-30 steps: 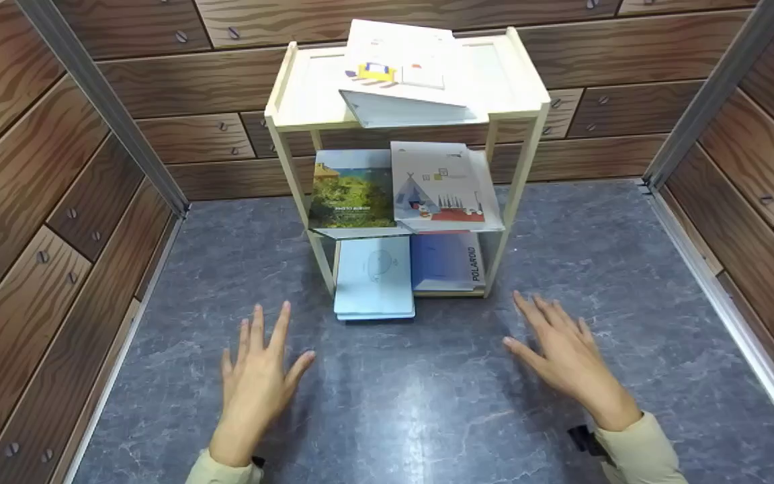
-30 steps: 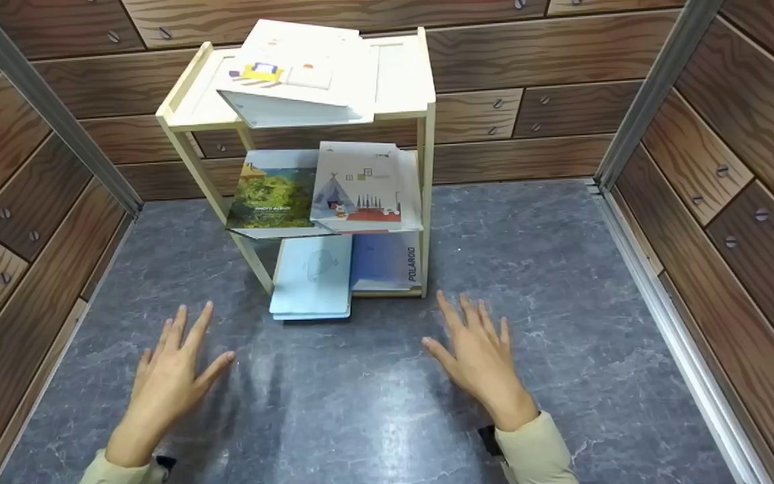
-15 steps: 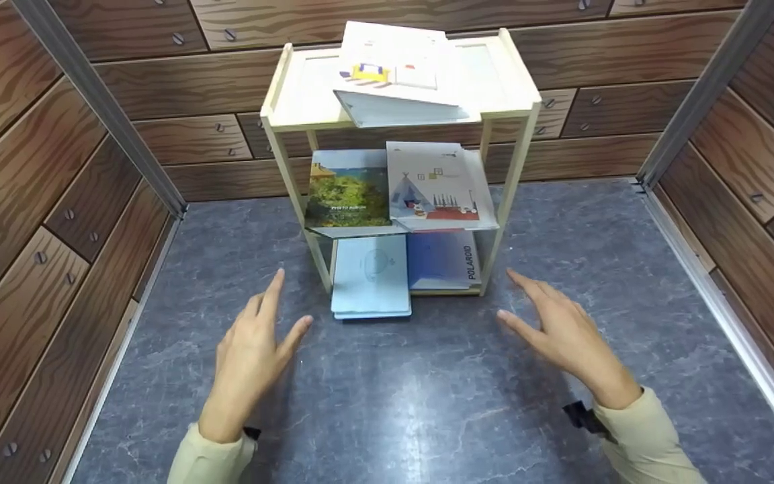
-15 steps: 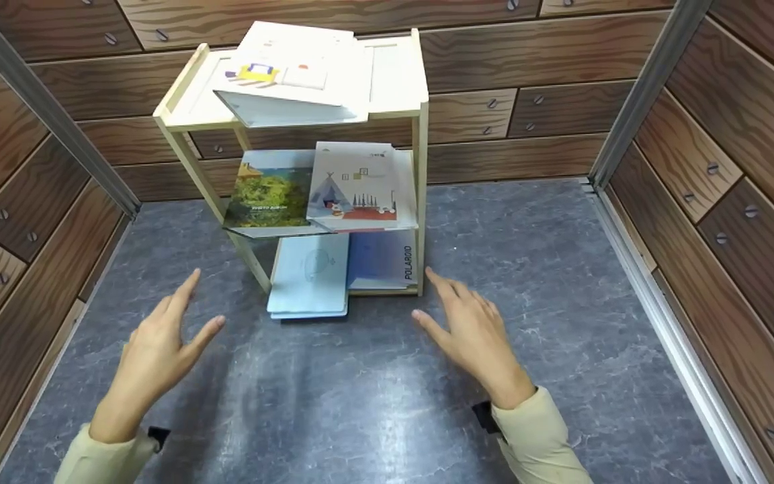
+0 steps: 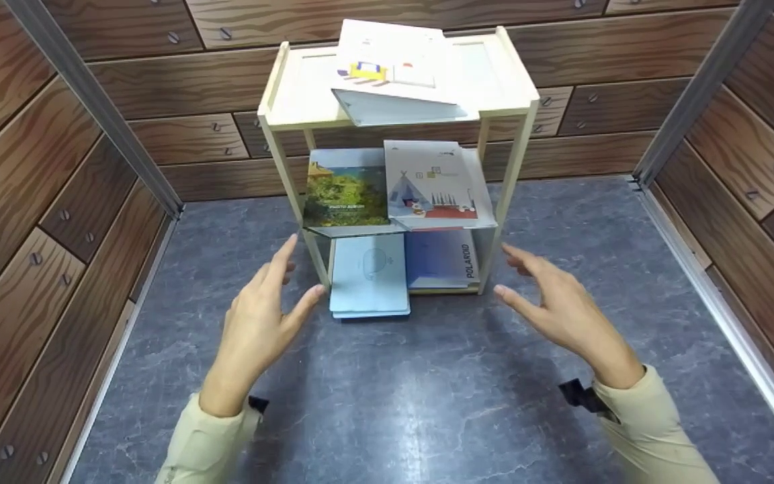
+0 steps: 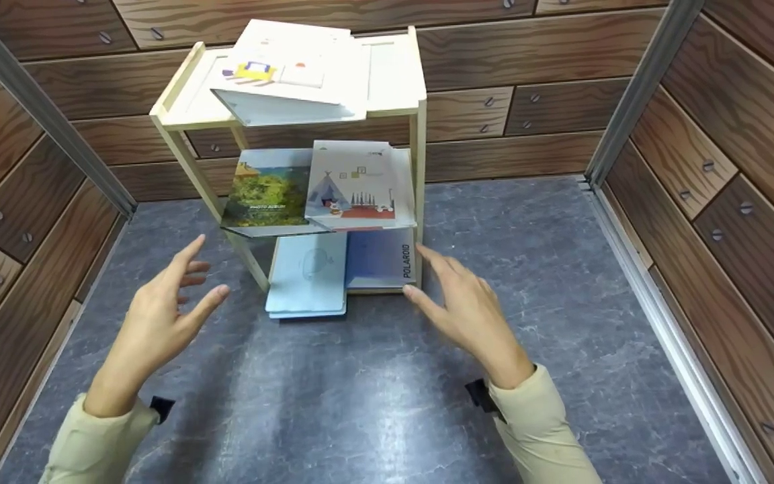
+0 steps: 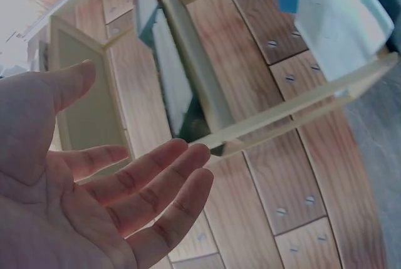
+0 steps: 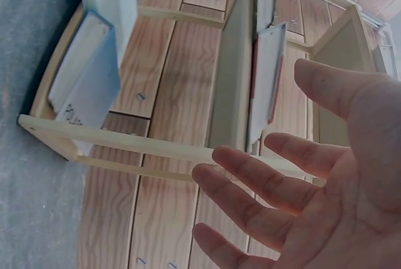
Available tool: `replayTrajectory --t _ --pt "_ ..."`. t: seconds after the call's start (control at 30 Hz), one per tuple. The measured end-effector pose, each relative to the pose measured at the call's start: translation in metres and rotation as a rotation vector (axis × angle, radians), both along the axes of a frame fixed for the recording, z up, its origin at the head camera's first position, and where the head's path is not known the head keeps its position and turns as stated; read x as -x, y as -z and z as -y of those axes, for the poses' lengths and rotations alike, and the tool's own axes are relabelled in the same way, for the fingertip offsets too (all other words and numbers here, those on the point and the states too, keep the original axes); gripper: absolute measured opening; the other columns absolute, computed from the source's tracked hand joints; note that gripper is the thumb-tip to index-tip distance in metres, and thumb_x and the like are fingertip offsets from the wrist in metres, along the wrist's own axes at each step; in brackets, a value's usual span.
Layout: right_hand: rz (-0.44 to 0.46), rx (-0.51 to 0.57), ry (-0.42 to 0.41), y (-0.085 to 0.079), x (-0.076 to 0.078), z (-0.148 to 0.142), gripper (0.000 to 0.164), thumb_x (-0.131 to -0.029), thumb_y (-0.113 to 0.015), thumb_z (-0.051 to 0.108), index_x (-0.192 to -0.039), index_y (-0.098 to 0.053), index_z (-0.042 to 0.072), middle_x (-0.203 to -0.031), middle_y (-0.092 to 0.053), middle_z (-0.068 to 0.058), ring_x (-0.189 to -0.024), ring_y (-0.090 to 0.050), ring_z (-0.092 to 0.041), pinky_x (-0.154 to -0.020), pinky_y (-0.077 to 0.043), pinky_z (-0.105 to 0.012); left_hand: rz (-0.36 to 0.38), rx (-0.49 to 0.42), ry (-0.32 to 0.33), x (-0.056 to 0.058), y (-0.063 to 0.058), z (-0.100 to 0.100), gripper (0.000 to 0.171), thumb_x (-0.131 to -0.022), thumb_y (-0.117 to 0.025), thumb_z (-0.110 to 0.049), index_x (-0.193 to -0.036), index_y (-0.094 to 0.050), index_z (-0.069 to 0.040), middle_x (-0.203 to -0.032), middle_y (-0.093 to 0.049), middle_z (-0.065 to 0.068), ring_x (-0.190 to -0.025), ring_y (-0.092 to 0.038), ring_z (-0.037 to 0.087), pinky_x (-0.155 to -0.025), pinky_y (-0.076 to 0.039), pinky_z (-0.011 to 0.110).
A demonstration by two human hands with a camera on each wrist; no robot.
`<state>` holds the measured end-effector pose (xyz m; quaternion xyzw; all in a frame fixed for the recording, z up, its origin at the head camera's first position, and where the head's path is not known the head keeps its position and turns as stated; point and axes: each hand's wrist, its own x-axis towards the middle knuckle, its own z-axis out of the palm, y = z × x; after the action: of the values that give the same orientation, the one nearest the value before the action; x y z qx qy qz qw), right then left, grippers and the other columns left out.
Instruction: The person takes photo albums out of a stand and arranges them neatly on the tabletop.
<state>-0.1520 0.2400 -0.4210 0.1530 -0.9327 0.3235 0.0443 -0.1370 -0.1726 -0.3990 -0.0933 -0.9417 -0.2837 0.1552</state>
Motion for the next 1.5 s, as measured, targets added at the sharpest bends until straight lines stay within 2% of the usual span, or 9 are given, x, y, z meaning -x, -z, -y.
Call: replayTrajectory --t 0.13,0.3,0.5,0.63,0.8,0.97,1.33,1.5 --pt "-0.003 0.019 -0.002 -0.011 0.002 -0.003 0.067 -0.109 -0.066 0.037 -0.165 -0.042 0.011 -0.152 -0.061 -0.022 -0.137 -0.060 -0.046 -0.108 -0.050 -0.069 -0.001 -0.053 0.039 0.005 -0.010 -0.009 0.079 -0.102 -0.075 -0.044 -0.168 -0.038 -0.022 -0.138 -0.071 0.014 -0.120 -0.072 0.036 -0.093 -0.059 0.065" --pt "-0.015 0.048 -0.001 -0.025 0.006 -0.003 0.066 -0.109 -0.066 0.036 -0.166 -0.042 0.014 -0.152 -0.062 -0.021 -0.138 -0.059 -0.044 -0.105 -0.053 -0.066 -0.004 -0.086 0.079 0.009 -0.021 -0.017 0.080 -0.102 -0.074 -0.044 -0.169 -0.035 -0.025 -0.137 -0.071 0.013 -0.120 -0.073 0.034 -0.096 -0.059 0.063" --pt "-0.059 0.094 -0.009 -0.041 0.011 0.000 0.062 -0.108 -0.068 0.031 -0.164 -0.045 0.015 -0.150 -0.064 -0.018 -0.138 -0.061 -0.042 -0.115 -0.046 -0.066 -0.025 -0.104 0.107 0.015 -0.036 -0.025 0.080 -0.103 -0.074 -0.043 -0.170 -0.034 -0.025 -0.137 -0.072 0.012 -0.119 -0.073 0.031 -0.097 -0.059 0.060" --pt "-0.082 0.131 -0.016 -0.050 0.013 0.003 0.063 -0.108 -0.068 0.029 -0.164 -0.044 0.017 -0.149 -0.065 -0.017 -0.137 -0.062 -0.040 -0.117 -0.046 -0.062 -0.026 -0.115 0.134 0.019 -0.047 -0.028 0.081 -0.103 -0.073 -0.043 -0.170 -0.032 -0.024 -0.139 -0.071 0.013 -0.120 -0.073 0.032 -0.098 -0.059 0.059" --pt "-0.124 0.191 -0.023 -0.062 0.017 0.008 0.064 -0.106 -0.071 0.022 -0.164 -0.045 0.017 -0.145 -0.068 -0.018 -0.135 -0.064 -0.039 -0.119 -0.046 -0.058 -0.019 -0.148 0.164 0.026 -0.061 -0.032 0.081 -0.104 -0.072 -0.043 -0.171 -0.031 -0.025 -0.141 -0.070 0.014 -0.122 -0.073 0.032 -0.092 -0.061 0.054" --pt "-0.126 0.223 -0.020 -0.075 0.023 0.015 0.064 -0.106 -0.070 0.026 -0.165 -0.044 0.022 -0.144 -0.068 -0.014 -0.135 -0.065 -0.037 -0.119 -0.046 -0.058 -0.032 -0.185 0.182 0.033 -0.072 -0.035 0.080 -0.104 -0.073 -0.041 -0.170 -0.032 -0.023 -0.137 -0.071 0.014 -0.118 -0.074 0.030 -0.083 -0.061 0.045" --pt "-0.153 0.252 -0.050 -0.090 0.036 0.022 0.065 -0.107 -0.069 0.026 -0.166 -0.041 0.024 -0.146 -0.067 -0.013 -0.137 -0.064 -0.036 -0.120 -0.046 -0.059 -0.030 -0.241 0.214 0.046 -0.088 -0.039 0.079 -0.105 -0.071 -0.040 -0.170 -0.031 -0.025 -0.136 -0.070 0.013 -0.115 -0.075 0.030 -0.085 -0.064 0.046" --pt "-0.142 0.282 -0.051 -0.098 0.041 0.027 0.066 -0.107 -0.070 0.026 -0.166 -0.041 0.024 -0.145 -0.067 -0.014 -0.136 -0.065 -0.037 -0.121 -0.045 -0.058 -0.038 -0.282 0.236 0.053 -0.094 -0.041 0.078 -0.106 -0.071 -0.038 -0.170 -0.030 -0.023 -0.134 -0.070 0.011 -0.112 -0.076 0.025 -0.085 -0.064 0.043"
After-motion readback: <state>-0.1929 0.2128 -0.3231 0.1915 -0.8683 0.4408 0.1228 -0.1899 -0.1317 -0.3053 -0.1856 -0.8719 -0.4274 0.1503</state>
